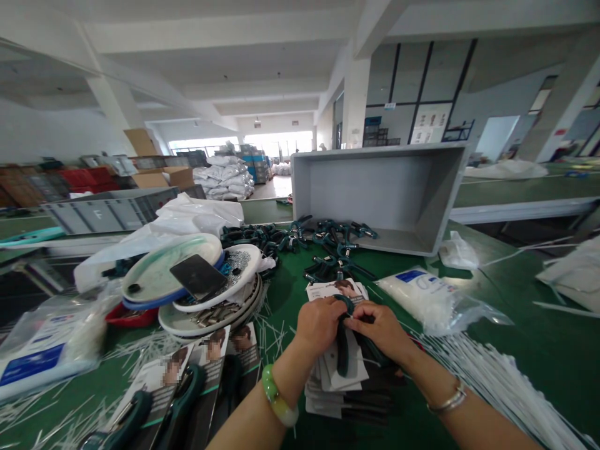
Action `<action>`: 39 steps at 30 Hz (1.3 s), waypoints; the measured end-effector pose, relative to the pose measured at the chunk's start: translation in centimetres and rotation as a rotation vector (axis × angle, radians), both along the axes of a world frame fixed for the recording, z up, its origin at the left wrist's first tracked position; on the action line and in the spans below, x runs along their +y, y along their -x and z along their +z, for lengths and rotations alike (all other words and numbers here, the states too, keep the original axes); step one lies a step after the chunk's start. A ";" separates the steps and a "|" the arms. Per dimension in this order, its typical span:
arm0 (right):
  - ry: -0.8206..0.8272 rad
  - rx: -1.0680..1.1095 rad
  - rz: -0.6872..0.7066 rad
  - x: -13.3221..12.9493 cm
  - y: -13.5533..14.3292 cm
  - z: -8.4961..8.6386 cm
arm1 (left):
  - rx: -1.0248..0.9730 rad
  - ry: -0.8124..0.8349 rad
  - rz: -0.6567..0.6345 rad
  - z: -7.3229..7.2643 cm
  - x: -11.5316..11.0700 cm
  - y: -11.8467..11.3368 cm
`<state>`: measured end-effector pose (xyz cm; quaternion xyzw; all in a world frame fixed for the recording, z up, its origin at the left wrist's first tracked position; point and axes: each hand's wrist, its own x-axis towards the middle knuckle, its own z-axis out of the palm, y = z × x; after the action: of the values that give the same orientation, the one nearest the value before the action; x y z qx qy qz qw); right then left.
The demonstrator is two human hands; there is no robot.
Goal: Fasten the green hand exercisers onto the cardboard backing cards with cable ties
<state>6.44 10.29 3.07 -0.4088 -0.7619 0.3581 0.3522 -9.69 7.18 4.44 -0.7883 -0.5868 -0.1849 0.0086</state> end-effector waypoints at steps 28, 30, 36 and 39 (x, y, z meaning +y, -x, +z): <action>-0.321 -0.012 0.141 0.7 1.2 -0.4 | -0.300 -0.487 -0.207 0.0 -1.1 -0.2; -0.351 -0.042 0.162 0.9 1.4 -0.3 | -0.313 -0.519 -0.224 0.4 -1.2 -0.2; -0.409 0.137 0.147 1.1 1.5 -0.2 | -0.505 -0.475 -0.111 1.1 -0.5 0.4; -0.429 -0.104 0.145 1.1 1.4 0.2 | -0.509 -0.466 -0.154 0.8 -0.7 0.1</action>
<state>5.00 11.37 3.25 -0.2865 -0.8651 0.1911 0.3647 -9.80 6.51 5.21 -0.7358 -0.4509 -0.5046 0.0276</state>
